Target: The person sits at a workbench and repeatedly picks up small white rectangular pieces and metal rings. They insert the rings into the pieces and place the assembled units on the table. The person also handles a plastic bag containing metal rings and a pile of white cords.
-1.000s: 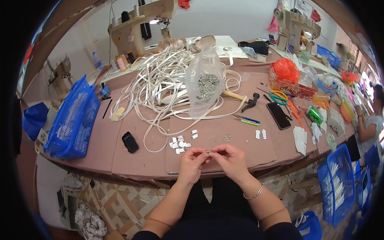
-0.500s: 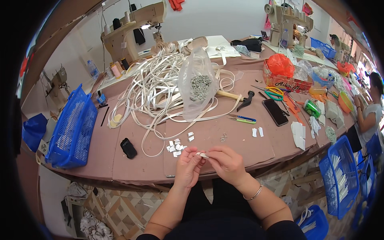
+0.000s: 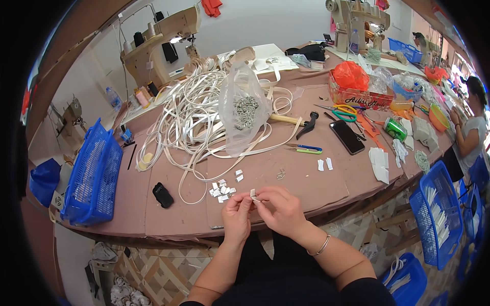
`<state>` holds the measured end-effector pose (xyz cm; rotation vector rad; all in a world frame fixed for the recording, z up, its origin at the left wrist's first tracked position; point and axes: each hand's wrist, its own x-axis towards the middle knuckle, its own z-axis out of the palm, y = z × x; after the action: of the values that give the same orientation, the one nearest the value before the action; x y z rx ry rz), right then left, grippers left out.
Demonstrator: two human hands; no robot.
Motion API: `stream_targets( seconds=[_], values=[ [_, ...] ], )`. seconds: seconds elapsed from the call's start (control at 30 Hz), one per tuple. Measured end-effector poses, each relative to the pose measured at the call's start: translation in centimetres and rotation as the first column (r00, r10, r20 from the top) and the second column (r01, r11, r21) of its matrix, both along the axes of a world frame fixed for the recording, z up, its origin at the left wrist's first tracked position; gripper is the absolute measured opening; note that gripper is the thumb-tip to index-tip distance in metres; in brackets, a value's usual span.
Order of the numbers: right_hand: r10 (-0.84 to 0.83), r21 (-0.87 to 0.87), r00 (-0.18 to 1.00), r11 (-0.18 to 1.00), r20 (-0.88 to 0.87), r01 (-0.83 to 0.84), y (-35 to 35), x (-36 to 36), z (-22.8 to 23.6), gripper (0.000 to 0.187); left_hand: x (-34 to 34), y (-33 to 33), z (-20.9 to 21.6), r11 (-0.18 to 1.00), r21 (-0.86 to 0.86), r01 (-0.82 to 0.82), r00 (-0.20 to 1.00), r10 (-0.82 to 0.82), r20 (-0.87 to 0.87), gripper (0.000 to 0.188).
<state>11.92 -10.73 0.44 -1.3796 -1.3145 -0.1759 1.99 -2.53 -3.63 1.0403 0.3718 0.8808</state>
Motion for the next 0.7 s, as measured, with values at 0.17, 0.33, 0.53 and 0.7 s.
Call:
stream_targets(
  seconds=[0.17, 0.33, 0.53, 0.7],
  values=[
    [0.101, -0.126, 0.893, 0.977, -0.438, -0.172, -0.3, 0.4, 0.6, 0.008, -0.3, 0.0, 0.9, 0.938, 0.342, -0.051, 0.978, 0.117, -0.174, 0.012],
    [0.059, -0.188, 0.897, 0.970, -0.439, -0.156, -0.4, 0.6, 0.7, 0.008, -0.2, 0.2, 1.7, 0.962, 0.272, 0.004, 0.994, 0.026, -0.108, 0.015],
    [0.129, -0.231, 0.968, 0.956, -0.217, -0.180, -0.9, 1.1, 1.6, 0.006, -0.5, 1.2, 1.6, 0.970, 0.233, 0.071, 0.990, -0.040, -0.136, 0.016],
    [0.147, -0.204, 0.974, 0.962, -0.174, -0.181, -0.6, 0.9, 1.4, 0.006, -0.5, 0.9, 1.5, 0.959, 0.283, 0.006, 0.981, 0.048, -0.185, 0.014]
  ],
)
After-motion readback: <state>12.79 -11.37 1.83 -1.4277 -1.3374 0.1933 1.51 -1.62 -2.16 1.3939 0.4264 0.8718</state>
